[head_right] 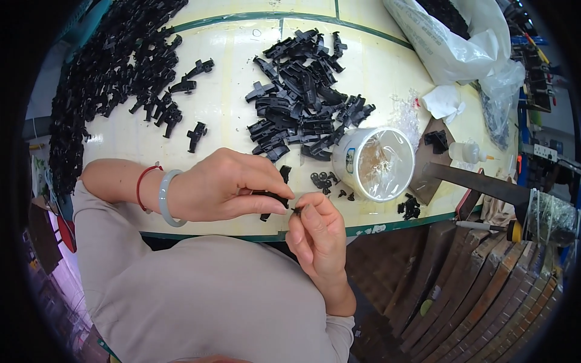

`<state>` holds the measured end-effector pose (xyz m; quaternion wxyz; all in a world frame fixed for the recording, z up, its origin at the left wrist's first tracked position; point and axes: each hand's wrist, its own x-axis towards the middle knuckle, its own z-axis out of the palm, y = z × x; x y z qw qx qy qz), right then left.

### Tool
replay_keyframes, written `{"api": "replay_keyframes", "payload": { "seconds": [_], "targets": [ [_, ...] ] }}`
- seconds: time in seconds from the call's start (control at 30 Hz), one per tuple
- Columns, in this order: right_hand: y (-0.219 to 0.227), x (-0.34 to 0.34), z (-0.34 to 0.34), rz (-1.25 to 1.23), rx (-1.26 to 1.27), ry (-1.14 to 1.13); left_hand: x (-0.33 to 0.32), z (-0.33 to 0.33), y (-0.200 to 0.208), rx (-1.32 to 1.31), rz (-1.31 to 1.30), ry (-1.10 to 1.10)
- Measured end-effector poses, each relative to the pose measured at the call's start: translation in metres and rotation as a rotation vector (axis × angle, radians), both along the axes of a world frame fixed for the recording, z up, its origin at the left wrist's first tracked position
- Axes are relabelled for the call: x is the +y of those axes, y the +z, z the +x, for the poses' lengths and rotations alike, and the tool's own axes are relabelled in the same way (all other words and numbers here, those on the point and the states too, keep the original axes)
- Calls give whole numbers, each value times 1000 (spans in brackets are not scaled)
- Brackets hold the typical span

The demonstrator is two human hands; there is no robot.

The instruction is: The person assembles plastic components by fitting small plastic parts onto plastic base pieces by hand and placing the completed assemblies into a pile on the table.

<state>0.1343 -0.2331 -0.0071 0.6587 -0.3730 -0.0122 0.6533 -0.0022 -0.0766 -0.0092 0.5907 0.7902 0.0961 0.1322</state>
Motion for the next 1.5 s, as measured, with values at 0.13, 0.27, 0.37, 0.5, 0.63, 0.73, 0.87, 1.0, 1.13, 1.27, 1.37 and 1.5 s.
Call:
{"api": "replay_keyframes", "payload": {
  "seconds": [0.13, 0.27, 0.37, 0.5, 0.63, 0.73, 0.87, 1.0, 1.13, 1.27, 1.37, 1.5],
  "targets": [
    [0, 5, -6, -29, -159, 14, 1, 0, 2, -4, -92, -31],
    [1, 6, -9, -22, -446, -35, 5, 1, 4, 208, -430, -98],
    [0, 3, -8, -49, -629, -53, 6, 3, 5, 252, -490, -108],
    [0, 3, -13, -12, -1279, -179, 4, 2, 5, 207, -345, -66],
    [3, 4, -10, 109, -1591, -129, 0, 2, 6, 178, -367, 35],
    [5, 6, -10, 185, -1690, -176, -2, 3, 5, 129, -325, 24],
    [11, 5, -6, 170, -1752, -165, 0, 3, 6, 138, -371, -14],
    [31, 9, 37, 100, -2264, -310, 5, 5, 12, 289, -633, -16],
    [34, 24, 70, 55, -2330, -137, 12, 5, 8, 277, -798, -67],
    [39, 28, 75, 31, -2447, 24, 19, 6, 17, 271, -995, -54],
    [48, 26, 68, -16, -2423, 100, 20, 7, 19, 299, -1044, -34],
    [47, 28, 69, -44, -2380, 22, 21, 6, 13, 288, -853, -53]
  ]
}}
